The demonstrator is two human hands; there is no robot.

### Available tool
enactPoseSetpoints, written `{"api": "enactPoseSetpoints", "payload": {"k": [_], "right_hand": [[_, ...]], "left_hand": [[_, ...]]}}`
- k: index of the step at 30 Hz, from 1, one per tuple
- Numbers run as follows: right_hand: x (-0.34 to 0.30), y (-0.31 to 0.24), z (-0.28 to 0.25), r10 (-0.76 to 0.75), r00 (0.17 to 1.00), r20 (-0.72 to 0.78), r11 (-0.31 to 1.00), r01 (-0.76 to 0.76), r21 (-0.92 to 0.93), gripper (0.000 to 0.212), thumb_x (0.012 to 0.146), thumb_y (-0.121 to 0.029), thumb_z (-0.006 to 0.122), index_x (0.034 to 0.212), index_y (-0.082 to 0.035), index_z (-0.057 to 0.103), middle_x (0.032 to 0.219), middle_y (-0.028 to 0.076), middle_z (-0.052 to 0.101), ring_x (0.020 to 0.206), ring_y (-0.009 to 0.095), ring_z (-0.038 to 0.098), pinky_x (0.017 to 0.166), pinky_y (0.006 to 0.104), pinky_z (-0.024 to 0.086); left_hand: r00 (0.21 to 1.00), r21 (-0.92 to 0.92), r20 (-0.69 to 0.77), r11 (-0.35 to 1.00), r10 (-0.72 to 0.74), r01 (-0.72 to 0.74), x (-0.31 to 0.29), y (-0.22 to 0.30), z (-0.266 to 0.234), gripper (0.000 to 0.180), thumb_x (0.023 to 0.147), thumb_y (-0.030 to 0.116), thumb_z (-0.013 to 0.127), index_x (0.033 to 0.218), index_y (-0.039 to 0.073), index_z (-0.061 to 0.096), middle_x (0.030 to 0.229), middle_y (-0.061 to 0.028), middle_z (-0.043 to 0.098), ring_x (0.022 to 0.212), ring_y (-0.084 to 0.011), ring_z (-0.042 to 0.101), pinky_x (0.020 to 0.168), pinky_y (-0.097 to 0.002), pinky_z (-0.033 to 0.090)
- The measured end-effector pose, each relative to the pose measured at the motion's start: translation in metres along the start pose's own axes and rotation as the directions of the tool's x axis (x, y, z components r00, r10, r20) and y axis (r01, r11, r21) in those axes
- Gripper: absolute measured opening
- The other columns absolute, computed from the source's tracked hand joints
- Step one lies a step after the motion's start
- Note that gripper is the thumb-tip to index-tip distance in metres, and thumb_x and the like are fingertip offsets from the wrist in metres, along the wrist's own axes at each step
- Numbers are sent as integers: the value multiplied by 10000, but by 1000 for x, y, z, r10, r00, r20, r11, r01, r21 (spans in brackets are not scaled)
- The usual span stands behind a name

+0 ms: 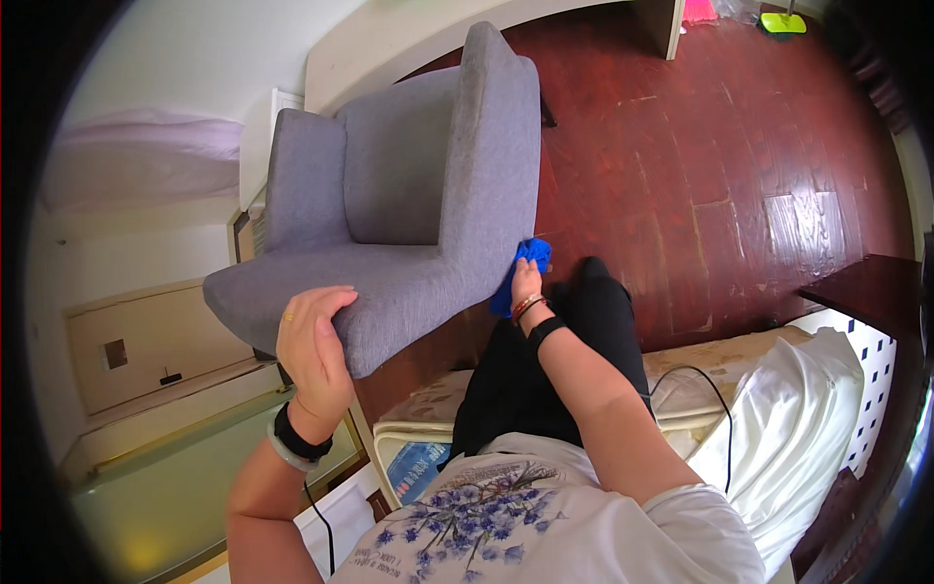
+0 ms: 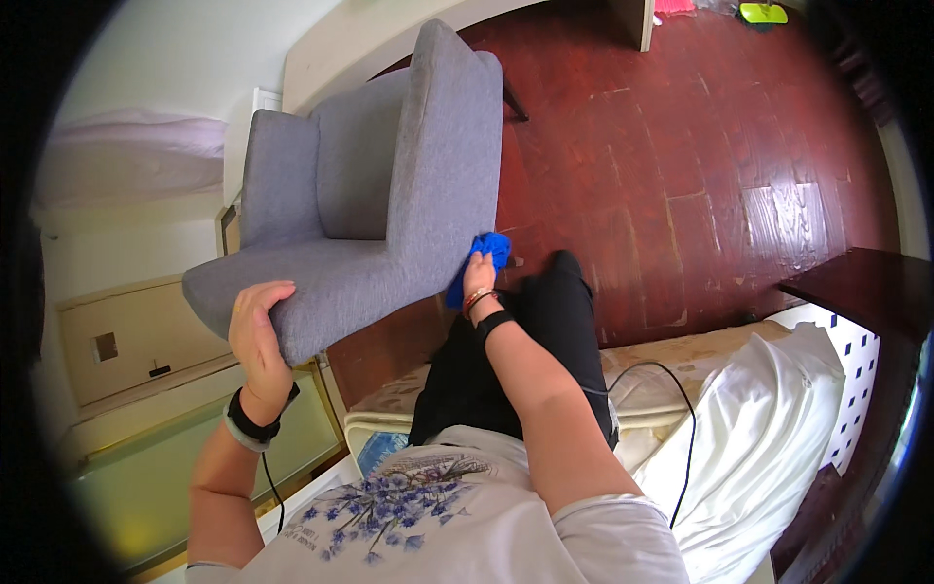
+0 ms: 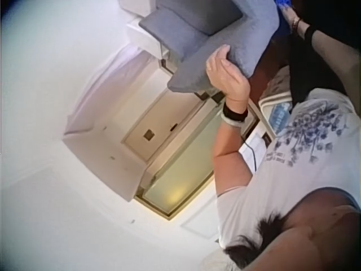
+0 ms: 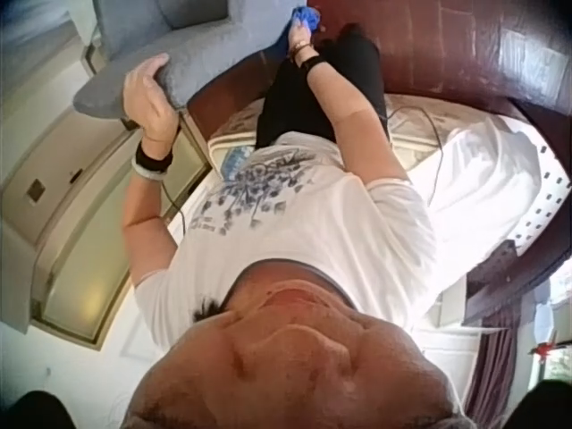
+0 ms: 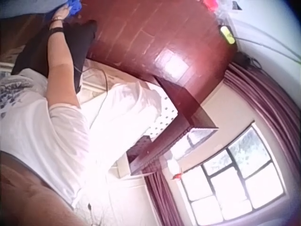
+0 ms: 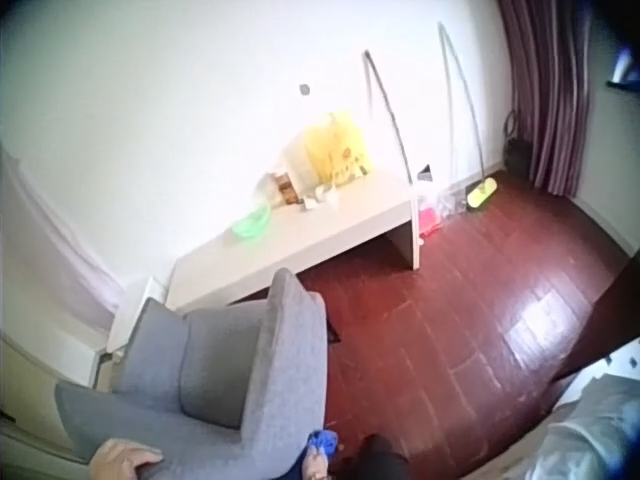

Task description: Cleaning a grey upholstered armchair using a blue cloth.

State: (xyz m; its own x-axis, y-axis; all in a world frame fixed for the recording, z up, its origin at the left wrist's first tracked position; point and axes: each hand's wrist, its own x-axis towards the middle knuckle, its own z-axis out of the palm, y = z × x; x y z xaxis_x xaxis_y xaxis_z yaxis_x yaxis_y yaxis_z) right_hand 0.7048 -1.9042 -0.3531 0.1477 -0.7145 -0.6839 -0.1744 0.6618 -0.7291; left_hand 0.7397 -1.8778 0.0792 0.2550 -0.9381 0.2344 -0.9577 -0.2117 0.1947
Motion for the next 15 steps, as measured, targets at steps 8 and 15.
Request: {"api": "enactPoseSetpoints", "payload": {"k": [8, 15], "right_hand": [[112, 72, -62, 328, 933, 150, 941, -336, 30, 472, 896, -292, 377, 1205, 43, 502, 1185, 185, 568, 1027, 307, 561, 910, 389, 417], [62, 27, -31, 455, 862, 222, 881, -472, 28, 469, 898, -327, 397, 1194, 15, 519, 1182, 187, 568, 1010, 302, 572, 884, 390, 441]], "left_hand": [[994, -123, 109, 992, 26, -12, 2, -3, 6, 323, 889, 139, 318, 918, -23, 595, 931, -186, 626, 870, -344, 583, 805, -403, 431], [976, -20, 212, 998, -53, 59, -9, -6, -18, 354, 906, 187, 314, 942, -15, 602, 968, -182, 624, 896, -337, 580, 832, -403, 415]]}}
